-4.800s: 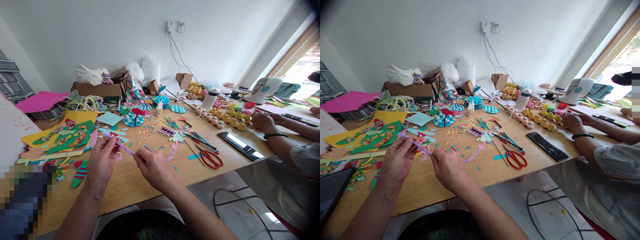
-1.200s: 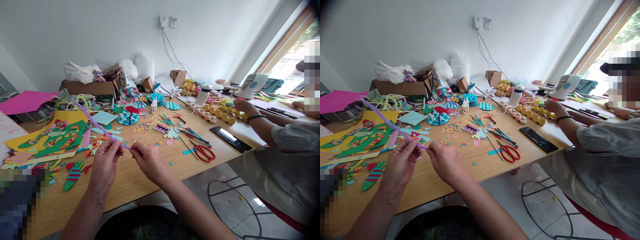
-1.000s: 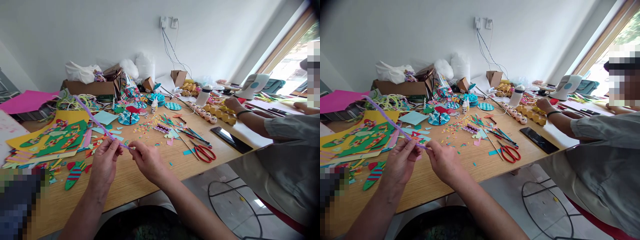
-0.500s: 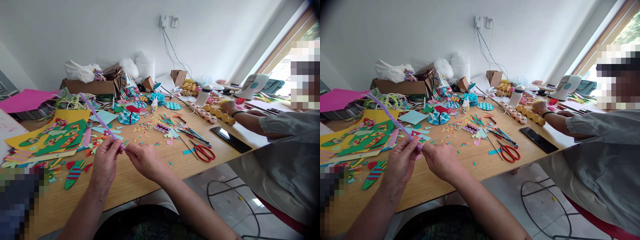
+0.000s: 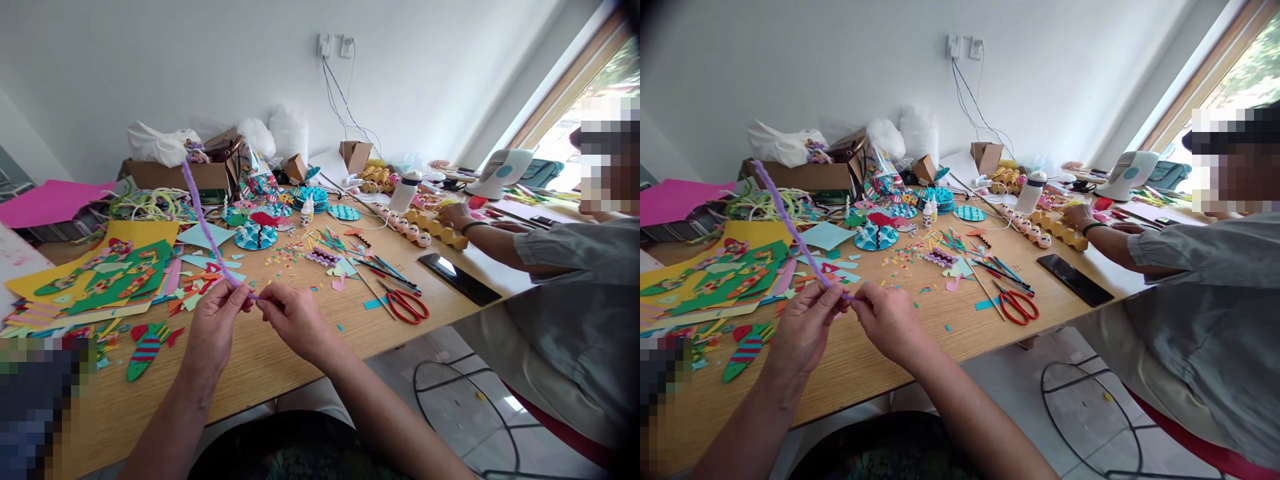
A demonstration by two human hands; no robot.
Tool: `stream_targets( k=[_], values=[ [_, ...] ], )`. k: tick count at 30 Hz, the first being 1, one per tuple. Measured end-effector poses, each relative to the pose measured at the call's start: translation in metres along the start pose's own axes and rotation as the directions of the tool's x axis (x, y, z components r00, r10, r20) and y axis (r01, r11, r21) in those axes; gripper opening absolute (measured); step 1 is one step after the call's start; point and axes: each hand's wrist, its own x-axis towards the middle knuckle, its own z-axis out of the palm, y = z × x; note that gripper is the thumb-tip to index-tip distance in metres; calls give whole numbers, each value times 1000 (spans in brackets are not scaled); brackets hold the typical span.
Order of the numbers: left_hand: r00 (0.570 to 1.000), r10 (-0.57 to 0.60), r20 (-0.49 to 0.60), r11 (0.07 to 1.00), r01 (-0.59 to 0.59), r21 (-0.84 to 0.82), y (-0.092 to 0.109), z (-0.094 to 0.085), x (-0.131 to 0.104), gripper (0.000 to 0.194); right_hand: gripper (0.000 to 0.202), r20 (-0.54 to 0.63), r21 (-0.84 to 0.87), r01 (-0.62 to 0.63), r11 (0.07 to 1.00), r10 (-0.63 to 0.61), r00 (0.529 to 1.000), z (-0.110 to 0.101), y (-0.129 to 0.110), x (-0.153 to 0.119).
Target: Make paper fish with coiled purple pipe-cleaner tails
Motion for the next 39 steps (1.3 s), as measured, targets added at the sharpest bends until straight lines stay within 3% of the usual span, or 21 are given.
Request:
stream_targets(
  k=[7, 11, 19, 27, 32, 39],
  values=[
    [998, 14, -67, 995, -21, -100, 1, 3, 3, 10, 13, 7, 20, 53, 998, -53, 999, -1, -4, -1],
    [997, -55, -50, 987, 47, -155, 2, 2, 4, 13, 13, 25, 76, -15, 997, 13, 1000, 2, -3, 0],
    [994, -58, -90, 981, 40, -188, 4, 2, 4, 17, 13, 56, 211, -41, 977, 30, 998, 2, -1, -1],
    [990, -107, -95, 967, 82, -240, 4, 0, 7, 21, 15, 100, 173, 43, 984, -61, 993, 3, -3, 2],
    [988, -89, -123, 967, 56, -247, 7, -4, 10, 24, 11, 88, 262, -19, 965, -4, 996, 4, 0, 3],
    [999, -41, 19, 997, 43, -66, 4, -2, 1, 16, 16, 53, 351, -18, 936, 0, 999, 5, 5, 3]
  ],
)
